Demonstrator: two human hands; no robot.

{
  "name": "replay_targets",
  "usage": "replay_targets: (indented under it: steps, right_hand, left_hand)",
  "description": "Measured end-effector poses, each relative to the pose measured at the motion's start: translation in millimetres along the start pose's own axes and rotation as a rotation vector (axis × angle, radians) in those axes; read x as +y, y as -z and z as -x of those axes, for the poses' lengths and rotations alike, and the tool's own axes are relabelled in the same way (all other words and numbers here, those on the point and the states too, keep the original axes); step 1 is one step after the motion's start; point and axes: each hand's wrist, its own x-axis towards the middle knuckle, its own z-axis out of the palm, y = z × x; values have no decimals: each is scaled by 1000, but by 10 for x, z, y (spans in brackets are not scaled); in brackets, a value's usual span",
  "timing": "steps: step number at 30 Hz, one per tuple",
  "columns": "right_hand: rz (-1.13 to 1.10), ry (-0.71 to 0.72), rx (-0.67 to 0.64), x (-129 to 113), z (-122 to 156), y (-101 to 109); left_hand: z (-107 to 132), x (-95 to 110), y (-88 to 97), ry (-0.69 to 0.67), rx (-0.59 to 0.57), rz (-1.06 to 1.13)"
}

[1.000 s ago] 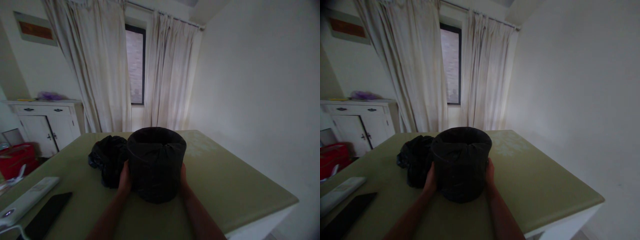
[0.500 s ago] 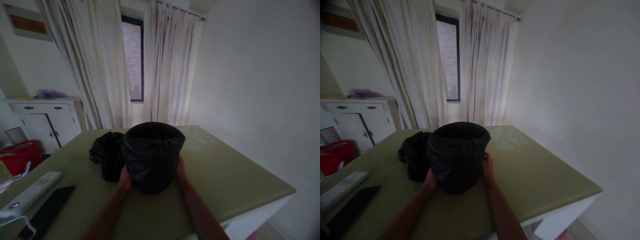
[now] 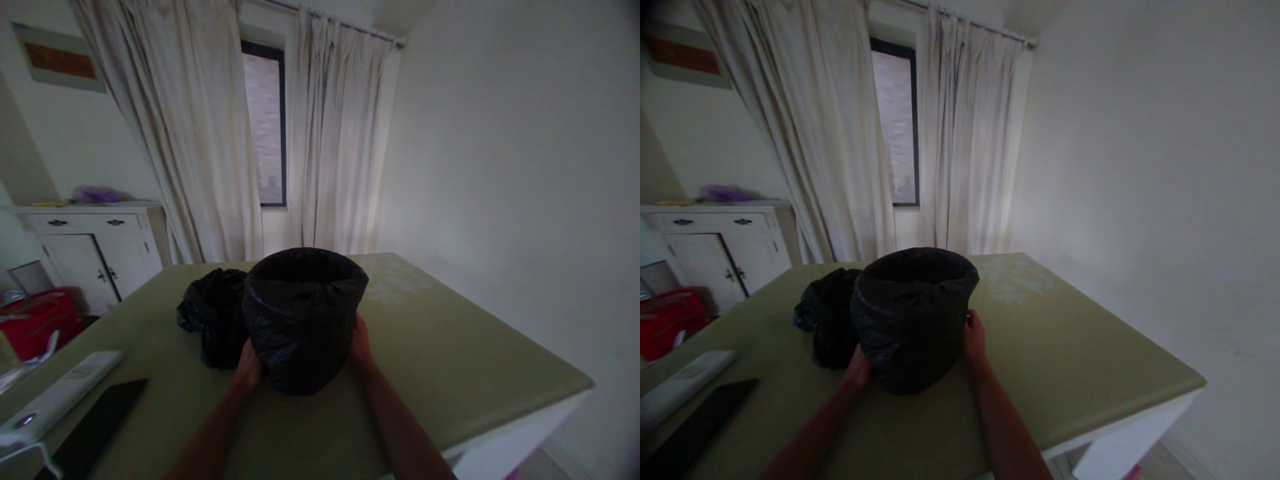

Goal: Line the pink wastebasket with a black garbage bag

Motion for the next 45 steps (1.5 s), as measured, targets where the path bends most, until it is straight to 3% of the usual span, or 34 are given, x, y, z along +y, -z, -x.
replay_targets:
  steps: [10,18,30,45]
  right_hand:
    - [23,-38,59,-106,35,-3]
    - [38,-83,34,-142,36,4]
    - [44,-36,47,-132,28,4]
    - [60,-97,48,-225,40,11]
  left_hand:
    - [53,78,-21,80,63,-13]
    - [61,190,-33,-10,6,38]
    - [96,274,-30,53,36,37]
    - [79,206,-30,22,25,40]
